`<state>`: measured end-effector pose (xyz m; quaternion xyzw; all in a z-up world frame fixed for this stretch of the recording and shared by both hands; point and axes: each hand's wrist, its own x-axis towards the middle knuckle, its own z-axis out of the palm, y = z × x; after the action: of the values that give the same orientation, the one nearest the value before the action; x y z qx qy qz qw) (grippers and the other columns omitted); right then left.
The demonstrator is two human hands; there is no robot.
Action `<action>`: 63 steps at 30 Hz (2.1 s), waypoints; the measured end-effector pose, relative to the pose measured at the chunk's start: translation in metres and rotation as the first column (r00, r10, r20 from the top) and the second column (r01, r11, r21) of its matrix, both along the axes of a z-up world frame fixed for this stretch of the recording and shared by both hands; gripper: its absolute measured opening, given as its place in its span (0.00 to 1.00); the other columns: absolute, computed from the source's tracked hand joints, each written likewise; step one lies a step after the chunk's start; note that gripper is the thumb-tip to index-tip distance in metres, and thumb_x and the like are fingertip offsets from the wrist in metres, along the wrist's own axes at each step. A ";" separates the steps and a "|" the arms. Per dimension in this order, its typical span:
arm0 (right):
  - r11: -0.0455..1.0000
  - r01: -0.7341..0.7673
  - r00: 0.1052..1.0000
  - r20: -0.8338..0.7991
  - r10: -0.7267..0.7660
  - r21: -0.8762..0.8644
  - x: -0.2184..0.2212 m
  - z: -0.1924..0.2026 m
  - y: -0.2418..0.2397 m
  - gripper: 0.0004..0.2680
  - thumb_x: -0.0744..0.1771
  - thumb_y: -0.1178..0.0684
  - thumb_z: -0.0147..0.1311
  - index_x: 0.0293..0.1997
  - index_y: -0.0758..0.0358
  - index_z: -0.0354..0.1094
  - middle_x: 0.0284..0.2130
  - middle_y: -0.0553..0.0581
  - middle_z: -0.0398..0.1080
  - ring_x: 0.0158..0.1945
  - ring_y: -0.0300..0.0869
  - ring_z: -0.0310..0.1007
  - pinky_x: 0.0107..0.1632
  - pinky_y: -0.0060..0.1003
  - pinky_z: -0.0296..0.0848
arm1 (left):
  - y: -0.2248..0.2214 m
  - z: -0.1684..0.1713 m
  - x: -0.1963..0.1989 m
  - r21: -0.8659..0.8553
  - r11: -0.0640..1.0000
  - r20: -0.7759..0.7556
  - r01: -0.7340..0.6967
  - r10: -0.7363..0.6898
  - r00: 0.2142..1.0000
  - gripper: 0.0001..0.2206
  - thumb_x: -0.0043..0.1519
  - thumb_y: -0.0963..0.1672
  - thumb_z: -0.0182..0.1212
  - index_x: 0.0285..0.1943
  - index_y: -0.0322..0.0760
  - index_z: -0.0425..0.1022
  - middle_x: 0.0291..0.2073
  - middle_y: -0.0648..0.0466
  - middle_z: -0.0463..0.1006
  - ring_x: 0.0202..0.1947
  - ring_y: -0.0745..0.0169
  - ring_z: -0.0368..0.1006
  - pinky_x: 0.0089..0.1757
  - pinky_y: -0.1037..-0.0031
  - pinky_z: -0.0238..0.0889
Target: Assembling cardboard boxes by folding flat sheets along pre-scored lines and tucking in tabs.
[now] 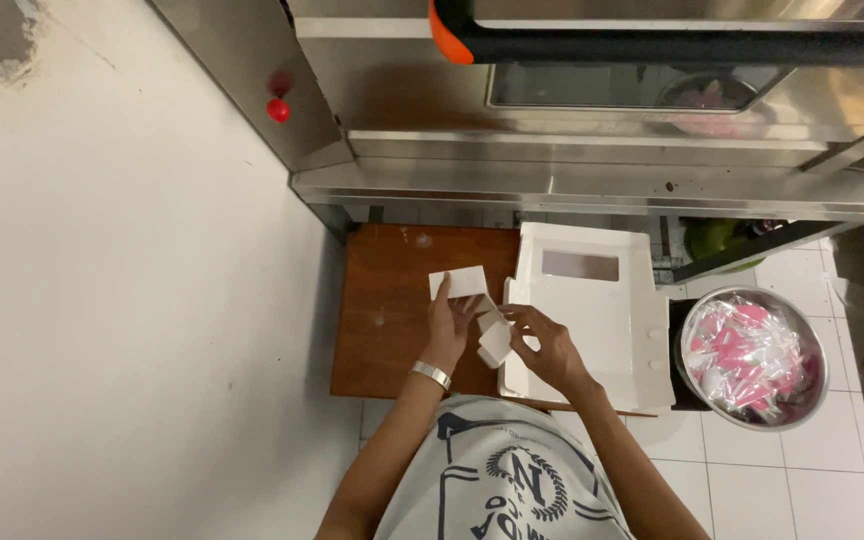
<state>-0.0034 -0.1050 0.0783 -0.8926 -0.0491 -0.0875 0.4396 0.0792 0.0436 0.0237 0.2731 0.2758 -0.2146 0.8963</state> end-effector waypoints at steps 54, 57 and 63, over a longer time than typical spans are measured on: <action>0.711 -0.002 1.000 -0.004 0.007 0.703 0.061 -0.032 -0.019 0.10 0.68 0.64 0.55 0.54 0.79 0.68 0.46 0.68 0.70 0.43 0.51 0.75 0.45 0.59 0.81 | 0.034 0.120 0.030 0.980 0.153 0.166 -0.126 -0.981 0.098 0.20 0.63 0.39 0.53 0.66 0.34 0.67 0.55 0.29 0.70 0.53 0.26 0.74 0.51 0.46 0.73; 0.711 -0.036 0.999 0.006 0.045 0.702 0.062 -0.022 -0.015 0.16 0.64 0.67 0.61 0.57 0.78 0.65 0.50 0.69 0.68 0.50 0.57 0.74 0.47 0.60 0.80 | 0.034 0.109 0.030 0.982 0.173 0.181 -0.076 -0.977 0.115 0.30 0.58 0.41 0.65 0.72 0.40 0.63 0.63 0.32 0.62 0.54 0.24 0.72 0.52 0.48 0.71; 0.780 0.028 0.996 -0.083 0.031 0.625 0.059 -0.016 -0.015 0.21 0.62 0.65 0.67 0.59 0.72 0.61 0.51 0.68 0.68 0.51 0.55 0.75 0.48 0.49 0.81 | 0.029 0.068 0.034 0.878 0.476 0.443 0.049 -0.848 0.291 0.31 0.57 0.40 0.68 0.71 0.32 0.63 0.59 0.32 0.66 0.53 0.26 0.73 0.54 0.50 0.70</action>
<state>0.0551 -0.1197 0.0621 -0.6994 0.0015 -0.0586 0.7123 0.1135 0.0729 0.0922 0.7439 -0.2592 -0.1913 0.5856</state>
